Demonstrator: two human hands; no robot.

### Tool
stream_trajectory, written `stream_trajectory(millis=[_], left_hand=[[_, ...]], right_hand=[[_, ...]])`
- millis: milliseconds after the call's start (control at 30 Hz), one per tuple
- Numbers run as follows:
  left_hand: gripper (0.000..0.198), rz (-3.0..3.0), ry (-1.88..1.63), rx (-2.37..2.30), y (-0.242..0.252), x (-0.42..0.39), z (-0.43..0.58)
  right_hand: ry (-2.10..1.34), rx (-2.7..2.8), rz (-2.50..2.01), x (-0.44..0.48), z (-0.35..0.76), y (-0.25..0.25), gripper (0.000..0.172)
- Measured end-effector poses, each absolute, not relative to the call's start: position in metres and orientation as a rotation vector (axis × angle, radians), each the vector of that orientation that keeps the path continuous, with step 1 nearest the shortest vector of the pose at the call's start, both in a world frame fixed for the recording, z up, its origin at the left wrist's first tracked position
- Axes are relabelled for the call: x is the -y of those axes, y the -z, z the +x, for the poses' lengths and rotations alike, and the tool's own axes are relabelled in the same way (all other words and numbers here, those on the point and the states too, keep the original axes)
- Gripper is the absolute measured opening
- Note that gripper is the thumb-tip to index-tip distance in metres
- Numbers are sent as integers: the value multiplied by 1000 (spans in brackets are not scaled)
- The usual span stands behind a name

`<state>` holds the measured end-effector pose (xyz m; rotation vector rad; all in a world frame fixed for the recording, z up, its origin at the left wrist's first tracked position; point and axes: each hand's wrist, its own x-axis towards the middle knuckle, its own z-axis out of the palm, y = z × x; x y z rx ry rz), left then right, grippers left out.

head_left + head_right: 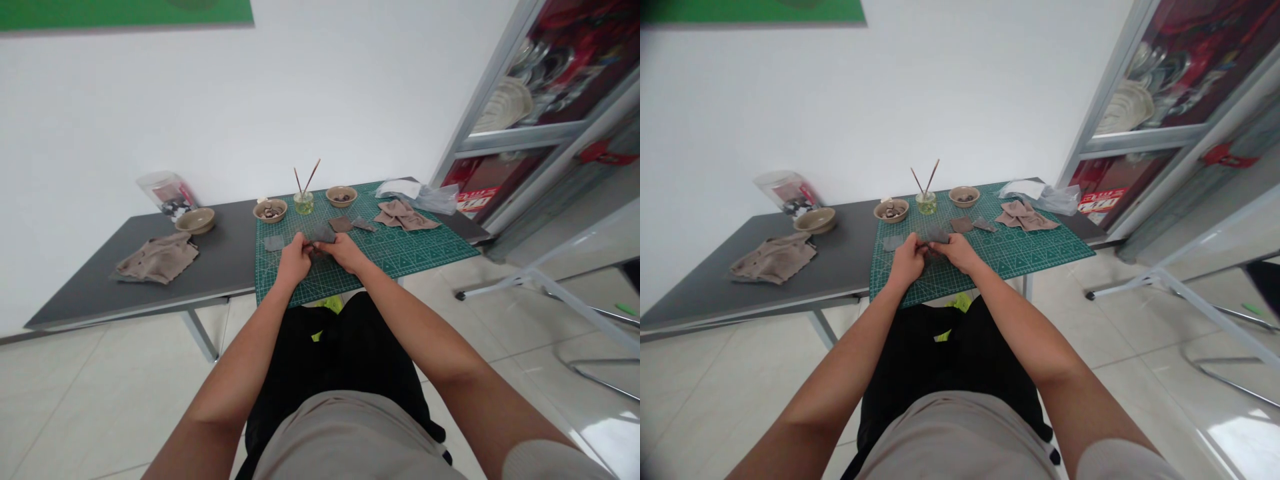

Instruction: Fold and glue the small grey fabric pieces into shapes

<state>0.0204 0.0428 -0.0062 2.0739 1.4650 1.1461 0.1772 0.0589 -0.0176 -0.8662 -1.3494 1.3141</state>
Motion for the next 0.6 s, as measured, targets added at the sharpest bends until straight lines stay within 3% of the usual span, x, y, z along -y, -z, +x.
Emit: stream_trajectory(millis=[400,600], left_hand=[[16,2185,-1041,-1408,7,-41,23],[13,2063,-1148,-1425,7,-43,22]], right_hand=[[-1189,1393,-1018,-63,176,22,31],[-1308,1308,-937,-61,174,18,33]])
